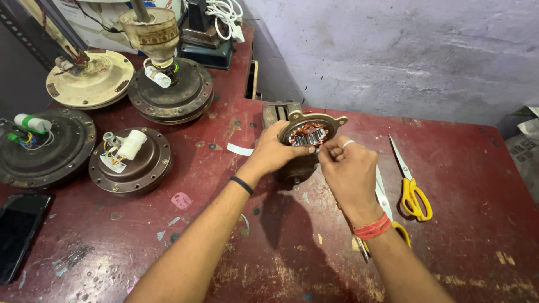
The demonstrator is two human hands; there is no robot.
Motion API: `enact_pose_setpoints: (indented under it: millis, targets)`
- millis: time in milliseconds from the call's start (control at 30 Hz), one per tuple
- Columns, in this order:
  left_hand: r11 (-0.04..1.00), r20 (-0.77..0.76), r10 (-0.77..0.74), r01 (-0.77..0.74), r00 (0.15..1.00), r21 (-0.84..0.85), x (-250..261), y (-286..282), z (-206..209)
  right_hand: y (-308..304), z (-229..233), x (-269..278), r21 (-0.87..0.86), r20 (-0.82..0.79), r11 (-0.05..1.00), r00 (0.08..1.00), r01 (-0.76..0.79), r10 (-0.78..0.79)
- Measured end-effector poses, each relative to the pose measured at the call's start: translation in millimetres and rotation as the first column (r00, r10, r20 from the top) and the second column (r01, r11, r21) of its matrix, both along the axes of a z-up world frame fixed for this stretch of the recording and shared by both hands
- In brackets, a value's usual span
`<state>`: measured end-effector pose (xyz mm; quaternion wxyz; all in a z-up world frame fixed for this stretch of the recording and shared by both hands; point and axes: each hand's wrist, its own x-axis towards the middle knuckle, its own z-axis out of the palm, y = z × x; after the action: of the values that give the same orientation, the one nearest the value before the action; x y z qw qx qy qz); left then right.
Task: The person holds a disassembled electrical component in a bench vise and uses a screwdriver to adjust internal copper windings and metal parts. The person repeatedly inserts and removes the screwdriver to manipulate the internal structure.
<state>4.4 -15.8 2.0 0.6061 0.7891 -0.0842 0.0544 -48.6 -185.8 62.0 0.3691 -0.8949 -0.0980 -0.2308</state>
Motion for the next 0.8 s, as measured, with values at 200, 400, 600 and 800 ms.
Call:
enact_pose_setpoints:
  millis: [200, 400, 600, 800]
  targets:
    - [1.0, -0.011, 0.004, -0.004, 1.0, 0.018, 2, -2, -2, -1, -12, -7, 0.076, 0.032, 0.997, 0.999, -0.016, 0.014]
    - [0.992, -0.021, -0.048, 0.045, 0.999, -0.121, 3, -2, -6, 2, -19, -14, 0.057, 0.127, 0.997, 0.991, -0.054, 0.047]
    - [0.99, 0.1, -0.054, 0.067, 0.994, -0.126, -1, -2, -9, 6, -19, -9, 0.097, 0.161, 0.994, 0.986, -0.05, 0.034]
    - [0.992, 0.304, 0.054, -0.015, 0.951, -0.129, -7, -6, -7, 10, -16, -2, 0.104, 0.112, 0.994, 0.994, -0.021, 0.009]
